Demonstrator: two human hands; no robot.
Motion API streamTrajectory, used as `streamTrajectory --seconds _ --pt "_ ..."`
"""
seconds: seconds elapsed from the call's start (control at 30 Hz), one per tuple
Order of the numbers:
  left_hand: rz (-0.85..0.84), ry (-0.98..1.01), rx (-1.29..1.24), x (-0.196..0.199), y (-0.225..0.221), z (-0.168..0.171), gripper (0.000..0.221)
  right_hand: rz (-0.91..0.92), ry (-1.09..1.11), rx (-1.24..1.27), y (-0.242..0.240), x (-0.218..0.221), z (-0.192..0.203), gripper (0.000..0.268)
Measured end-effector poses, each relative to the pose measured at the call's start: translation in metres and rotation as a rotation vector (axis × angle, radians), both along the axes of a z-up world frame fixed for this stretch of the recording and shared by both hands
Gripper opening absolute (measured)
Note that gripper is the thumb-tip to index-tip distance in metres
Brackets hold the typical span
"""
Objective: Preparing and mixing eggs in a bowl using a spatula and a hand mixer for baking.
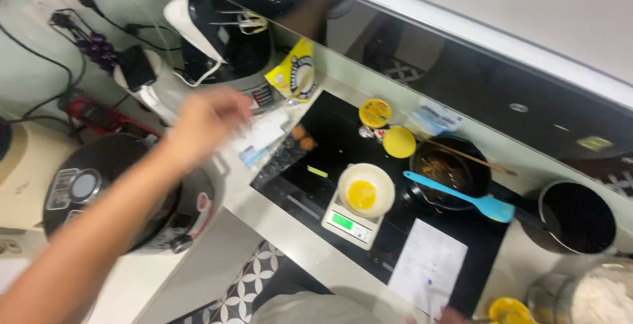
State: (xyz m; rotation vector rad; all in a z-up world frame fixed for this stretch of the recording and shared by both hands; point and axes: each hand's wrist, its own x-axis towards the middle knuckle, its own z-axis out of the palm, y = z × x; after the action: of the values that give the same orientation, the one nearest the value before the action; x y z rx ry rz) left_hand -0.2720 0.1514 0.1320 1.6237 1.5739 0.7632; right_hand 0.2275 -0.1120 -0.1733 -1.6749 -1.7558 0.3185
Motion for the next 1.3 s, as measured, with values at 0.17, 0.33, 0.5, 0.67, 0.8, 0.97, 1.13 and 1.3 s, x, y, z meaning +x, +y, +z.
streamTrajectory --seconds 0.17,0.33,0.5,0.67,0.8,0.97,1.13,1.3 --pt "0.233 0.091 0.235 -0.167 0.109 0.011 0.063 0.063 0.122 -0.028 0.145 -0.126 0.122 0.132" --pt "0.215 0.108 0.162 -0.250 0.186 0.000 0.101 -0.069 -0.100 0.125 0.200 -0.182 0.109 0.137" --pt "0.008 -0.052 0.017 -0.262 0.221 -0.021 0.108 -0.208 -0.162 0.026 0.211 -0.196 0.086 0.142" --pt "-0.148 -0.406 -0.122 -0.255 0.236 -0.041 0.092 -0.213 -0.087 0.165 0.219 -0.200 0.074 0.139" --pt "-0.236 -0.542 -0.143 -0.260 0.250 -0.078 0.087 -0.261 -0.025 0.115 0.227 -0.202 0.072 0.134" --pt "-0.235 -0.800 -0.128 -0.247 0.242 -0.098 0.072 -0.179 -0.008 0.182 0.249 -0.219 0.081 0.125" --pt "-0.159 -0.830 -0.020 -0.223 0.215 -0.042 0.066 -0.071 0.105 0.205 0.304 -0.283 0.132 0.129" --pt "-0.153 -0.691 0.111 -0.205 0.197 0.022 0.057 0.175 0.512 0.144 0.370 -0.353 0.185 0.136"
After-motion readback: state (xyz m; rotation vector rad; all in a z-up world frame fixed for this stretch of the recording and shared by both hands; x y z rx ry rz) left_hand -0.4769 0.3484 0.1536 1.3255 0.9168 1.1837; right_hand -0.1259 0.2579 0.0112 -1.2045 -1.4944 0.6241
